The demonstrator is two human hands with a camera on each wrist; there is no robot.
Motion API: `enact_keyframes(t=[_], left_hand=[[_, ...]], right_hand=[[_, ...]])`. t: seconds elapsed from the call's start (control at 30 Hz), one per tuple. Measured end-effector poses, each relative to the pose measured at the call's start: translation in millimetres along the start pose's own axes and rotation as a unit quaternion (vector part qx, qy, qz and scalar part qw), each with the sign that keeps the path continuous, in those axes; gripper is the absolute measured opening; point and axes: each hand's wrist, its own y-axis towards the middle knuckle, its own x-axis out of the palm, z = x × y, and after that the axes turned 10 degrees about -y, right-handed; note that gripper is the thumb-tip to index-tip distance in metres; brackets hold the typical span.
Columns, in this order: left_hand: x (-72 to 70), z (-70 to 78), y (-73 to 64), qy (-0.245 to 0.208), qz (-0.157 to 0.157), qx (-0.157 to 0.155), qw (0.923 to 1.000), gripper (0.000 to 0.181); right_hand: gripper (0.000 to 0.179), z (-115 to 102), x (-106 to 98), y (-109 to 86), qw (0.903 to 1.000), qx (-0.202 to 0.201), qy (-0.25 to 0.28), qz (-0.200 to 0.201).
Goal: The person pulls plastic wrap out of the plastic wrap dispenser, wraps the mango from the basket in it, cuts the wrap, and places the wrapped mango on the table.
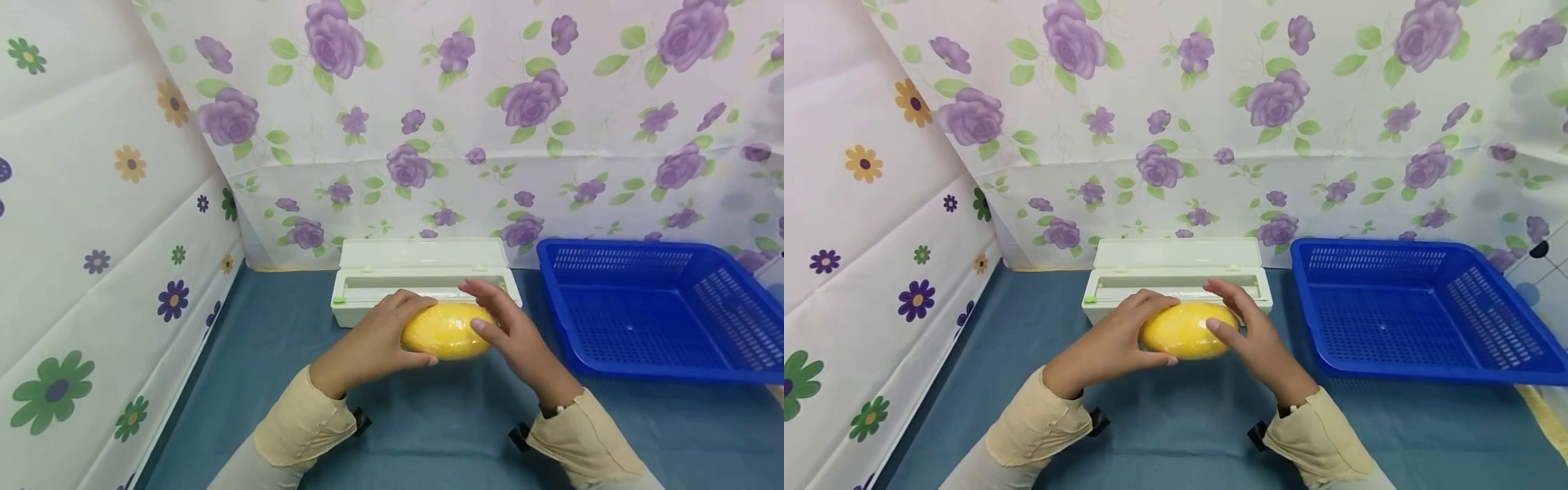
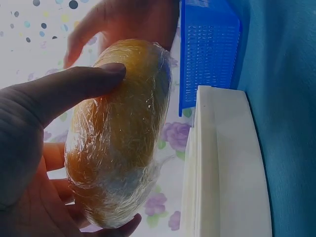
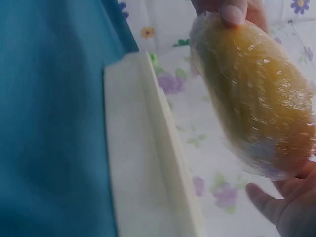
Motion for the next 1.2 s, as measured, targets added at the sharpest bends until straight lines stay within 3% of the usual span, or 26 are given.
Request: enact_keyframes(t=[0.17, 0.37, 0.8, 1.2], left_hand=[[0.9, -2.1, 0.7, 0.005, -0.008, -0.002, 1.0, 0.079], [1.7, -2.6, 0.1, 0.006, -0.018, -0.012, 0.9997, 0.077], [10.7, -15.4, 7.1, -0.001, -0.076, -0.041, 0.9963, 0.071], [26.7, -28.2, 10.7, 0.028, -0.127, -0.074, 0.9887, 0.084]], right_hand=[[0.06, -5, -6, -2.8, 0.9961, 0.011, -0.075, -0.045], [0.066, -3, -12, -3.7, 0.9894, 0.027, -0.089, -0.111], [0.077, 17, -5, 0.1, 0.9766, 0.042, -0.107, -0.182], [0.071, 29, 5, -0.6, 0.9649, 0.051, -0.122, -0.227]])
